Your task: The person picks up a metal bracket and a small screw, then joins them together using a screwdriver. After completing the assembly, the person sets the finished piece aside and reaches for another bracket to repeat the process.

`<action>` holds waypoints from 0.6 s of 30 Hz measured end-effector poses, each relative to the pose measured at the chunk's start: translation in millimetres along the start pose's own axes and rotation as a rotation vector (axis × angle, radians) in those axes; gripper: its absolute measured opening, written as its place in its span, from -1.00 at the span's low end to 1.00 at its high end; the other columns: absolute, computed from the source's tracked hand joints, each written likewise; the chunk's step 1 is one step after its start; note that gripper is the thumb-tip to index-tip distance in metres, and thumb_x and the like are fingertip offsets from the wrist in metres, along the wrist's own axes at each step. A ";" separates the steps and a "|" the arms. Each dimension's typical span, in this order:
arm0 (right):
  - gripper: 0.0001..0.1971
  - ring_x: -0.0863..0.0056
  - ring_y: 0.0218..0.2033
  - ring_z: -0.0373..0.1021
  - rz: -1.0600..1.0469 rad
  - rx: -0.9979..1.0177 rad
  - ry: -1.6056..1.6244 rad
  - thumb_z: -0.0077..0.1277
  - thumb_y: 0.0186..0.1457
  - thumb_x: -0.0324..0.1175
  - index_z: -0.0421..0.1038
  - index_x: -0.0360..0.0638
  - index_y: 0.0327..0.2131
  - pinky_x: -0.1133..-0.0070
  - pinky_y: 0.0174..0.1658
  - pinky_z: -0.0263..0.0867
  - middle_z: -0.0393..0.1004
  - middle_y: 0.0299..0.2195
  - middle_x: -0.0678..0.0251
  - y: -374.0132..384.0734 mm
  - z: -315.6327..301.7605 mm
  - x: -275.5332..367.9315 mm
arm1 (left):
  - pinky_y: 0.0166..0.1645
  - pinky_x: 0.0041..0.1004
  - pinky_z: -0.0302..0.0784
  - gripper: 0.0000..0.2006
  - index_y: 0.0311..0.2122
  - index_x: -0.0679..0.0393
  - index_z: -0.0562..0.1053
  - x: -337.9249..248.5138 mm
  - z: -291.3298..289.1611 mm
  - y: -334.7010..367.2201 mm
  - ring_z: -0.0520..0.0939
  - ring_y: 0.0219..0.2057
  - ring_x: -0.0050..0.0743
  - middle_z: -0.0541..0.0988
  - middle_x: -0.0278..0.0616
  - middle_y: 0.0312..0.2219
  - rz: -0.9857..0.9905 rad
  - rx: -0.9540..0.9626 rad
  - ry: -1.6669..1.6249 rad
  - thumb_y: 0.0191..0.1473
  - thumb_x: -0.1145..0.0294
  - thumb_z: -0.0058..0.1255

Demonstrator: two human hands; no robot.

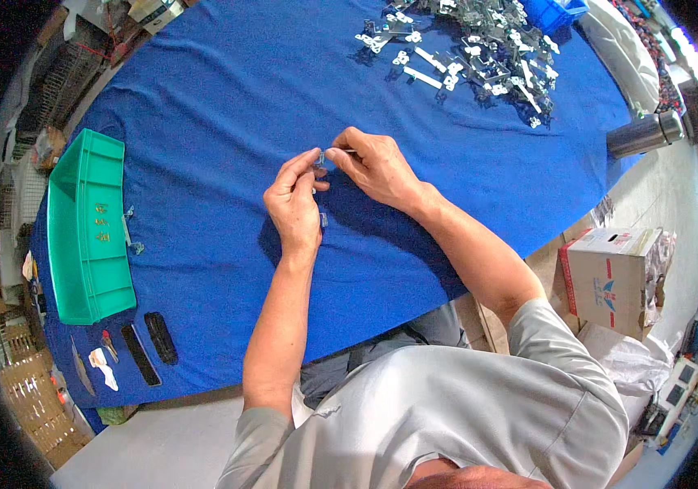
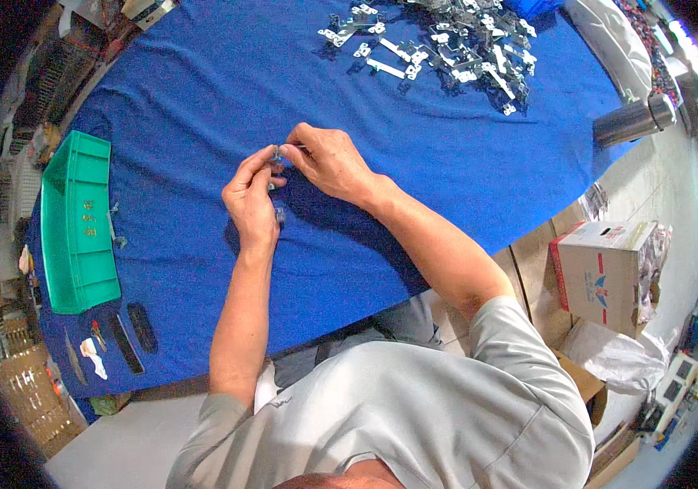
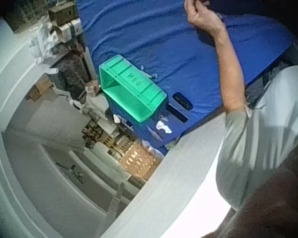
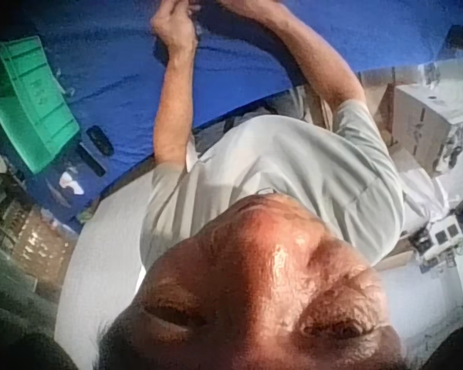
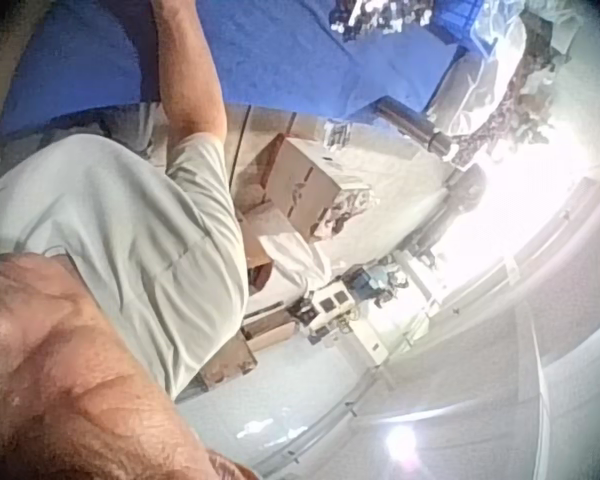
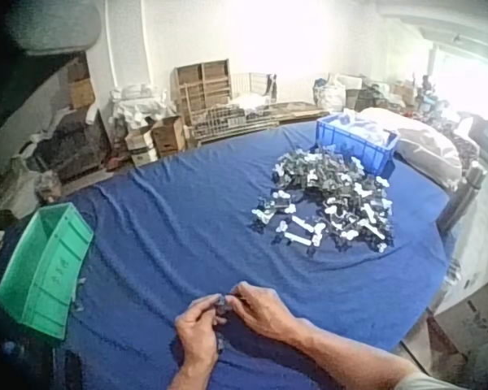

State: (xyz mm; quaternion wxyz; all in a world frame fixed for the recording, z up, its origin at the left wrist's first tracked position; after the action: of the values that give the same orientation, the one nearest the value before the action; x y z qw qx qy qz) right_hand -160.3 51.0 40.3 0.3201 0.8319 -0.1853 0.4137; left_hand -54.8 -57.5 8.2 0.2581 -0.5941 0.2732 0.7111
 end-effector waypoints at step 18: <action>-0.73 0.04 -0.54 0.44 -0.038 -0.059 -0.013 0.02 0.17 -0.25 0.37 -0.26 -0.48 0.27 -0.49 0.29 0.44 -0.61 0.04 -1.9 0.2 3.8 | -0.35 -0.56 0.58 -0.75 -0.14 0.29 0.56 2.0 2.6 -1.6 0.61 -0.32 -0.49 0.60 -0.14 -0.22 0.012 0.009 0.038 0.13 0.69 -0.11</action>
State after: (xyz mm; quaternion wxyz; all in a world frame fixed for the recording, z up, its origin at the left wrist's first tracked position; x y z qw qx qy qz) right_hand -156.9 52.0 42.6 0.3509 0.8281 -0.1834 0.3967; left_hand -55.9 -54.5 6.5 0.2513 -0.6047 0.2848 0.7000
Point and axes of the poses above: each hand's wrist, its own y-axis towards the middle knuckle, its own z-axis out of the palm, x = y × z, the point moved 8 cm from there along y, towards the middle knuckle
